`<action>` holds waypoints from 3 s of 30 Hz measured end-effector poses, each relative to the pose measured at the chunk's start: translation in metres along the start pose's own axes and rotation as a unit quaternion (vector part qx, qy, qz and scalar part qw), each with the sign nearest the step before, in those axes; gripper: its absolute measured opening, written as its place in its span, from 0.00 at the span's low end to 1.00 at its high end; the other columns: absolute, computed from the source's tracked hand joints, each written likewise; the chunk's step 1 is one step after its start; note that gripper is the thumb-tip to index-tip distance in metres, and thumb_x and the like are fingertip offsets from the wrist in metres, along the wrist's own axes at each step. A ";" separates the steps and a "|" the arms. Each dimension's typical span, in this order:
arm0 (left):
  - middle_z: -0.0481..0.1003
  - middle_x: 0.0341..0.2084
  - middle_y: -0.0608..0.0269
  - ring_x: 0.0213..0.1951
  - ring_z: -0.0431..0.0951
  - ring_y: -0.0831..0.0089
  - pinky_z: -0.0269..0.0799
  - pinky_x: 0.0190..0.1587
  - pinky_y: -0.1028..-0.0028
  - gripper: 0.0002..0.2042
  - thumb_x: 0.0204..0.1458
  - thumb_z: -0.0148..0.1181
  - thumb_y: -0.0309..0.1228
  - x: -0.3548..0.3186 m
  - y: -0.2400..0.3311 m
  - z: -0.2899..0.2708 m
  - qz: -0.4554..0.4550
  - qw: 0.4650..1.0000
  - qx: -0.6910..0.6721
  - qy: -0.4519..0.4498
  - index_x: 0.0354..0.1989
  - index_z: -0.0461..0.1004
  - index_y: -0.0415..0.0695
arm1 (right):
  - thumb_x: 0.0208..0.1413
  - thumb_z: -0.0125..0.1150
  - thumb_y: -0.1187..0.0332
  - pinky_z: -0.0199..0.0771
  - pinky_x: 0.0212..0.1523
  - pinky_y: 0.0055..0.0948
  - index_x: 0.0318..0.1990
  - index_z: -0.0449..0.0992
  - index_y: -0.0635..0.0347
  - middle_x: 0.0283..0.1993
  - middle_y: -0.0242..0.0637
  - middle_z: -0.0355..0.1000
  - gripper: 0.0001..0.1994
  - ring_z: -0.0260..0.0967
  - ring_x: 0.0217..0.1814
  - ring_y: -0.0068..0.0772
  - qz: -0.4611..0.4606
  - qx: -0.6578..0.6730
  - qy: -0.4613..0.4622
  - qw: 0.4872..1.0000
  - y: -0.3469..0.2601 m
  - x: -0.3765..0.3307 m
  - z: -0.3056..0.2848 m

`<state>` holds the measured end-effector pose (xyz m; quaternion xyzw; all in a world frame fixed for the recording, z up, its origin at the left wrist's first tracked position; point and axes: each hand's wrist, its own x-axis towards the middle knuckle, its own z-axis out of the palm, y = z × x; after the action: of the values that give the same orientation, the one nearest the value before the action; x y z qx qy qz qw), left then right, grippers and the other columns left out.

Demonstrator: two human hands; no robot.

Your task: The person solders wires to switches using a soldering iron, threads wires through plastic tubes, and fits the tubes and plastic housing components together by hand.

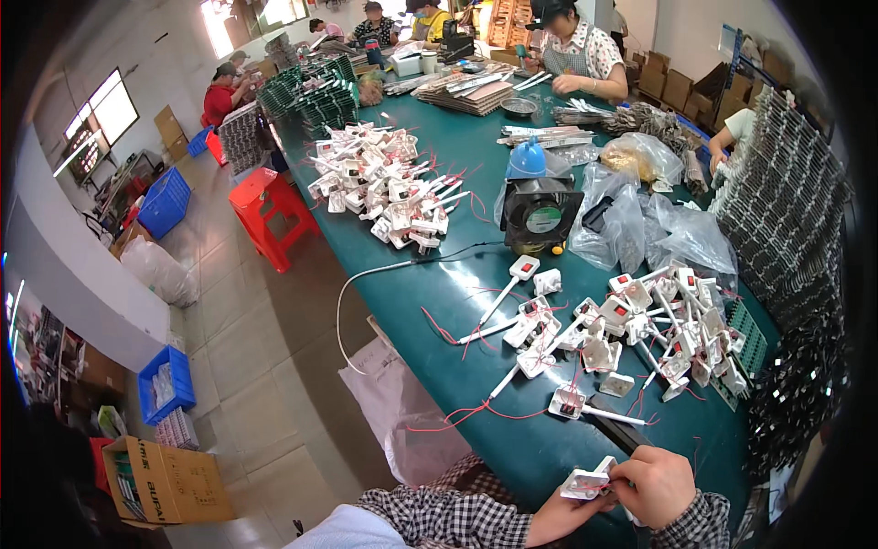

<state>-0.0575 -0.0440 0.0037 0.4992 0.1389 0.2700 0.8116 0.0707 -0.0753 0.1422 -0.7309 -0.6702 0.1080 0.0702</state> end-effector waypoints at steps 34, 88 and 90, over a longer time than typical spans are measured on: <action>0.75 0.23 0.61 0.24 0.78 0.75 0.76 0.28 0.79 0.13 0.61 0.50 0.33 0.050 0.042 0.059 -0.333 0.882 -0.005 -0.333 0.42 0.72 0.33 | 0.53 0.60 0.76 0.75 0.40 0.22 0.36 0.72 0.67 0.40 0.34 0.69 0.05 0.71 0.39 0.22 0.317 0.343 0.421 0.778 0.008 -0.134 0.042; 0.76 0.35 0.60 0.39 0.78 0.75 0.74 0.43 0.78 0.06 0.55 0.55 0.19 0.076 0.022 -0.036 -0.090 0.949 0.200 -0.229 0.41 0.71 0.33 | 0.45 0.70 0.73 0.74 0.41 0.22 0.46 0.71 0.66 0.42 0.37 0.68 0.20 0.71 0.38 0.24 0.410 0.405 0.363 0.732 -0.029 -0.057 0.123; 0.76 0.36 0.59 0.40 0.77 0.75 0.73 0.44 0.78 0.06 0.56 0.55 0.19 0.074 0.023 -0.031 -0.125 0.954 0.169 -0.213 0.41 0.70 0.33 | 0.47 0.68 0.74 0.74 0.41 0.22 0.45 0.70 0.67 0.45 0.38 0.67 0.18 0.72 0.39 0.25 0.409 0.445 0.354 0.713 -0.033 -0.057 0.119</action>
<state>-0.0194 0.0295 0.0134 0.6537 0.0682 0.0261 0.7532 0.0044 -0.1337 0.0392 -0.8026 -0.1059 0.1452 0.5688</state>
